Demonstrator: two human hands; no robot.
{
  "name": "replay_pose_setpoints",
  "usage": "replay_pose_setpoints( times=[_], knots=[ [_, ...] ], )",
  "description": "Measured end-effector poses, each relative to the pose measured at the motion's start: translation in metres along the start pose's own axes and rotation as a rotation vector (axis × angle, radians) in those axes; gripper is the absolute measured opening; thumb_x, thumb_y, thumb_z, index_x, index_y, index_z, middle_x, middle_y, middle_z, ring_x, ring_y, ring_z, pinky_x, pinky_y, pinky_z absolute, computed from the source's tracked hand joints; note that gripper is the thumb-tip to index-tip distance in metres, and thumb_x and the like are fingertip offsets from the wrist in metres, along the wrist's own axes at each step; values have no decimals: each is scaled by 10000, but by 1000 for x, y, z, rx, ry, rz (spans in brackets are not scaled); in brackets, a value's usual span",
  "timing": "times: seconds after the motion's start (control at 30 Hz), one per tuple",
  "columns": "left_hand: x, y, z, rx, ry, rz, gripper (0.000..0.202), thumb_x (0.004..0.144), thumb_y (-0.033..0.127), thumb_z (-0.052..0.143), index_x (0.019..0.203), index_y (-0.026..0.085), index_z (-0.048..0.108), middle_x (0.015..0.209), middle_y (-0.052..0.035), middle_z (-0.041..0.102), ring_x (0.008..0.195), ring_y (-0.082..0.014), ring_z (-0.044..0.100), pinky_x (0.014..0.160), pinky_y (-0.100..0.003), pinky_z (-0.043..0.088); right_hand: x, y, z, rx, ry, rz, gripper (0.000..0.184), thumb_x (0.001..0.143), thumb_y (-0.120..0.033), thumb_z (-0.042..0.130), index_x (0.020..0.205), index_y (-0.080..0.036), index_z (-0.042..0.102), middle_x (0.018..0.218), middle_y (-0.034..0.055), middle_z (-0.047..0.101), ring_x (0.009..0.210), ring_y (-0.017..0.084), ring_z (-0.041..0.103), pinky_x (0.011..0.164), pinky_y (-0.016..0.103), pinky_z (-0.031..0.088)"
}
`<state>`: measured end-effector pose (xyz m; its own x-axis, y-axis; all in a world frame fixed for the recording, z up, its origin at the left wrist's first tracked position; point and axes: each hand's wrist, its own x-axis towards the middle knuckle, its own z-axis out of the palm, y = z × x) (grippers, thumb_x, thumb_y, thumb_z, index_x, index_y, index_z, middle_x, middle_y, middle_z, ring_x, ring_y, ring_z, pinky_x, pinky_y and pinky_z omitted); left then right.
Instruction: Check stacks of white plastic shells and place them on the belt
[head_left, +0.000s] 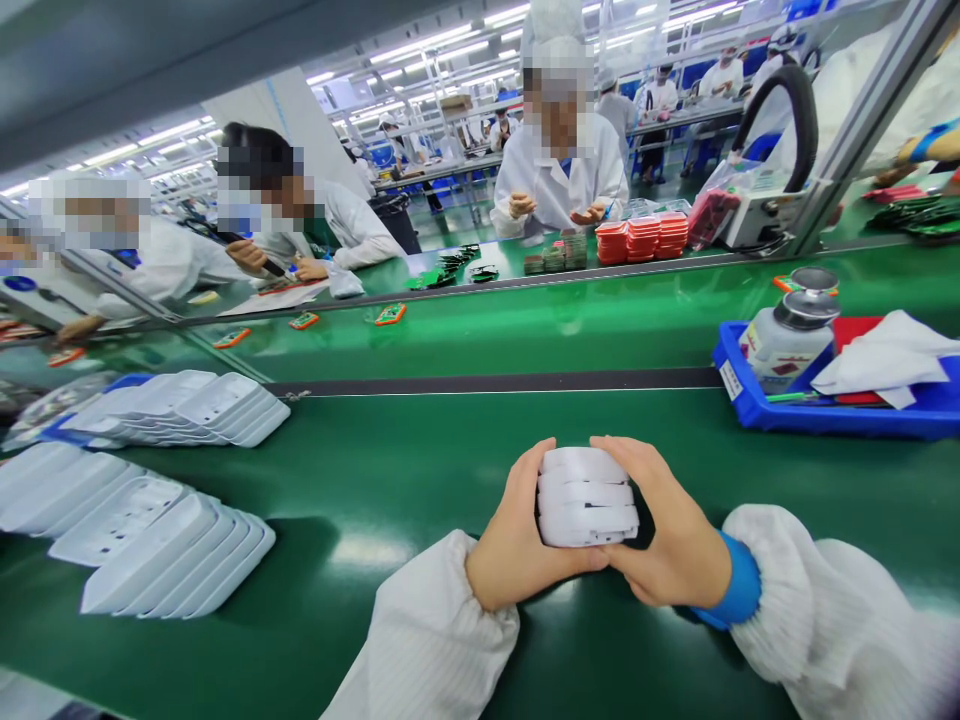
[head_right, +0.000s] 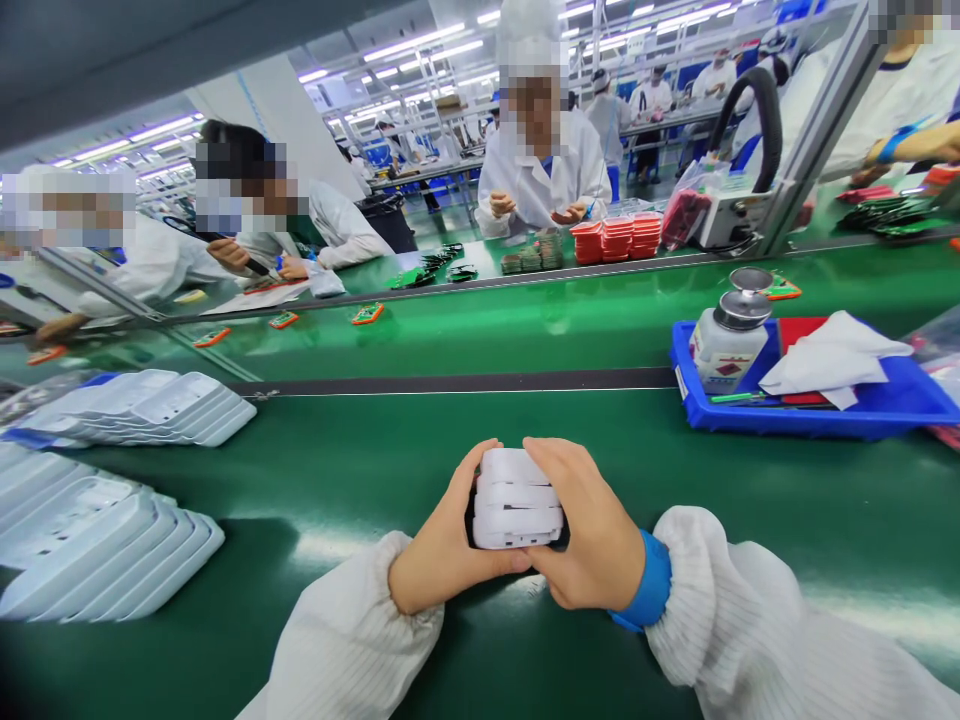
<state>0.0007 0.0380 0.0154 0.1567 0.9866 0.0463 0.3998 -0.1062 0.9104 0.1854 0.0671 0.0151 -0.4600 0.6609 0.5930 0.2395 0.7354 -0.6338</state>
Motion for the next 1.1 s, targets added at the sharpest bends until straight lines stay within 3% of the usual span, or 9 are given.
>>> replay_pose_setpoints(
  times=[0.1,0.2,0.3,0.4,0.53,0.7,0.83,0.97,1.1],
  knots=[
    [1,1,-2,-50,-46,-8,1059,503,358,855,1381,228,278,1374,-159,374,1257,-371,372,1028,-555,339,-1,-1,-1,27,-37,-17,717,773,-151,521,1416,-223,214,1350,102,322,1229,322,335,1016,496,330],
    [1,5,-4,-159,-104,-16,985,553,314,835,1371,219,296,1380,-161,389,1249,-368,399,1007,-533,381,-5,6,0,54,-113,99,842,737,-192,590,1443,-188,131,1398,136,255,1254,342,307,1015,500,335],
    [1,8,-3,-318,-178,-34,1019,621,254,789,1414,214,152,1412,-168,354,1248,-335,423,993,-488,419,-8,15,3,103,-233,243,1105,656,-195,688,1458,-179,-71,1413,178,237,1214,355,374,958,493,395],
    [0,6,-1,-332,-193,-10,1098,658,227,759,1434,216,-17,1453,-172,289,1288,-307,384,1041,-473,372,-7,21,6,47,-284,247,1253,580,-150,732,1439,-195,-179,1378,183,304,1182,362,402,958,539,358],
    [-3,0,0,-186,-143,43,1164,671,261,754,1429,226,-128,1467,-170,251,1309,-299,353,1072,-480,326,-2,20,8,-57,-265,175,1258,513,-93,708,1449,-181,-128,1278,164,413,1145,370,416,984,586,284],
    [-4,-2,0,-40,-66,112,1085,679,285,744,1440,241,-28,1447,-154,271,1293,-300,372,1066,-474,337,-2,18,9,57,-280,307,1175,516,-36,657,1457,-191,-29,1178,128,453,1030,328,501,856,456,462],
    [-4,1,-1,-82,-51,110,1071,668,293,751,1437,231,9,1409,-152,322,1263,-299,409,1049,-466,361,-5,16,9,101,-242,358,1167,506,11,639,1455,-258,14,1166,98,421,969,295,530,760,385,516],
    [-5,4,-1,-241,-104,105,1073,671,367,750,1432,240,5,1447,-155,246,1293,-308,364,1042,-441,374,-5,12,8,60,-202,284,1175,498,18,660,1447,-264,30,1148,95,418,991,311,503,815,429,491],
    [-8,5,0,-306,-54,103,805,788,454,619,1403,255,137,1438,-117,284,1290,-280,358,1043,-411,371,-5,9,7,47,-161,215,1132,534,8,694,1439,-261,70,1184,110,390,1037,307,471,860,440,464]
  ],
)
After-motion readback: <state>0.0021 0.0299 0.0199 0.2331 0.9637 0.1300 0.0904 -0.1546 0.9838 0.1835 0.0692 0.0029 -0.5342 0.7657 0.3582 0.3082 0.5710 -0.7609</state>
